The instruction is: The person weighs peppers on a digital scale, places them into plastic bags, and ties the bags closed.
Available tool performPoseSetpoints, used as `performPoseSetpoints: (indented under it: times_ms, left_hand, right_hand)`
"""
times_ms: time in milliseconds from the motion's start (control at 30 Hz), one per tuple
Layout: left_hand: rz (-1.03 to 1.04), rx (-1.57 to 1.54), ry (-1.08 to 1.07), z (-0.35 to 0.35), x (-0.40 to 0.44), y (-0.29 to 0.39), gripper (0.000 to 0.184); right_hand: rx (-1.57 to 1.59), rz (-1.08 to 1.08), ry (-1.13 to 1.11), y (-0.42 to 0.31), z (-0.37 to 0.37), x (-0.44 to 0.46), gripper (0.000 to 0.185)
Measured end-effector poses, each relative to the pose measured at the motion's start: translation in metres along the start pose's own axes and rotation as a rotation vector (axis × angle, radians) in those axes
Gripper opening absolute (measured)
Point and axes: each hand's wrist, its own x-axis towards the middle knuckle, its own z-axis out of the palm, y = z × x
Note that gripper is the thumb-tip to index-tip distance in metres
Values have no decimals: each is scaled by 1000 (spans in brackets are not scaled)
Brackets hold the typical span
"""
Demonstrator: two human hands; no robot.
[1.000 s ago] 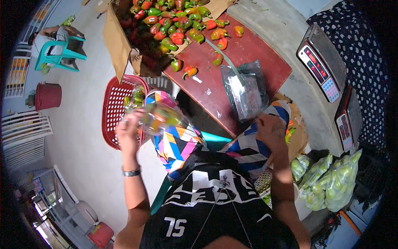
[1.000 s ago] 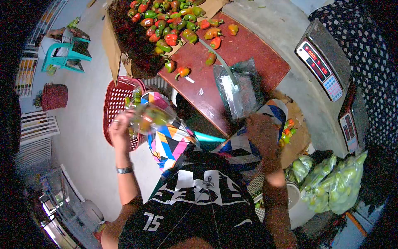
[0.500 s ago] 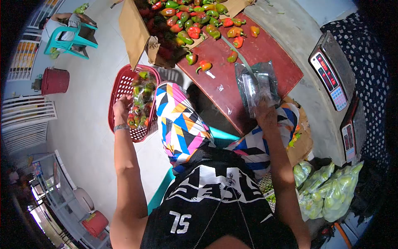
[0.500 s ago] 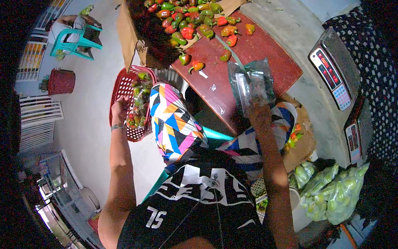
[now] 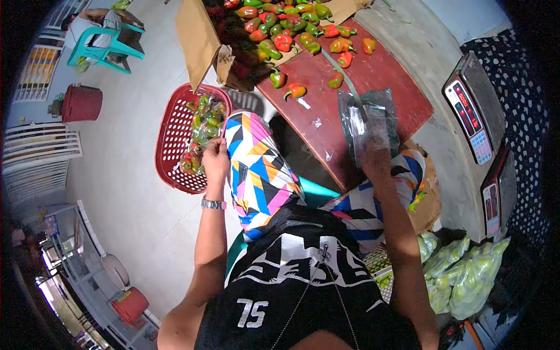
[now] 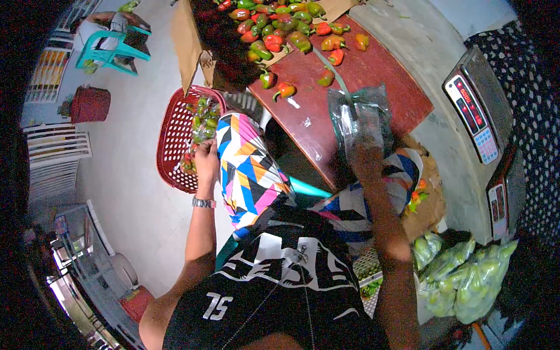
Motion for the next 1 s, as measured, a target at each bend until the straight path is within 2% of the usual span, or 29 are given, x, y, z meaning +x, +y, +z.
performPoseSetpoints:
  times_ms: [33,67,133,200,267,333,433,533,633,767,833,867,900,933,1000]
  left_hand:
    - [38,100,56,-4,-14,36,21]
    - [77,-29,55,0,-15,31,22]
    - [158,39,48,-3,-32,70,24]
    - [349,166,10,0,-45,96,36]
    - [445,309,67,15,-49,103,40]
    - [385,329,30,18,-50,111,44]
    - [397,334,18,21,-48,116,42]
    - [432,329,13,23,-48,118,37]
    - [497,360,31,22,-50,123,29]
    - [579,127,-185,42,-68,150,14]
    - [586,-54,-382,72,-88,174,16]
    - [490,-146,-518,87,-96,187,21]
    - [201,-162,-645,95,-106,211,30]
    - [53,-338,-698,132,-104,191,36]
    - [-610,-728,-895,157,-92,211,33]
  right_hand:
    - [-2,-89,36,5,-1,1,38]
    - [-6,-179,73,9,-1,1,39]
    - [53,-306,-51,30,-21,-8,44]
    - [-407,-243,-102,43,8,-41,42]
    - [-274,-210,-103,44,1,-36,39]
    - [464,-216,-41,47,-11,5,36]
    - [105,-371,111,49,32,9,25]
    - [329,-384,94,37,-12,28,17]
    - [406,-248,93,33,-8,31,9]
    - [477,-189,211,7,-57,40,11]
    - [555,-216,223,-2,-75,48,13]
    - [559,-170,204,-6,-76,50,15]
    - [563,-124,184,-10,-75,50,17]
    - [566,-78,168,-13,-75,52,19]
    - [667,-60,204,-19,-62,49,24]
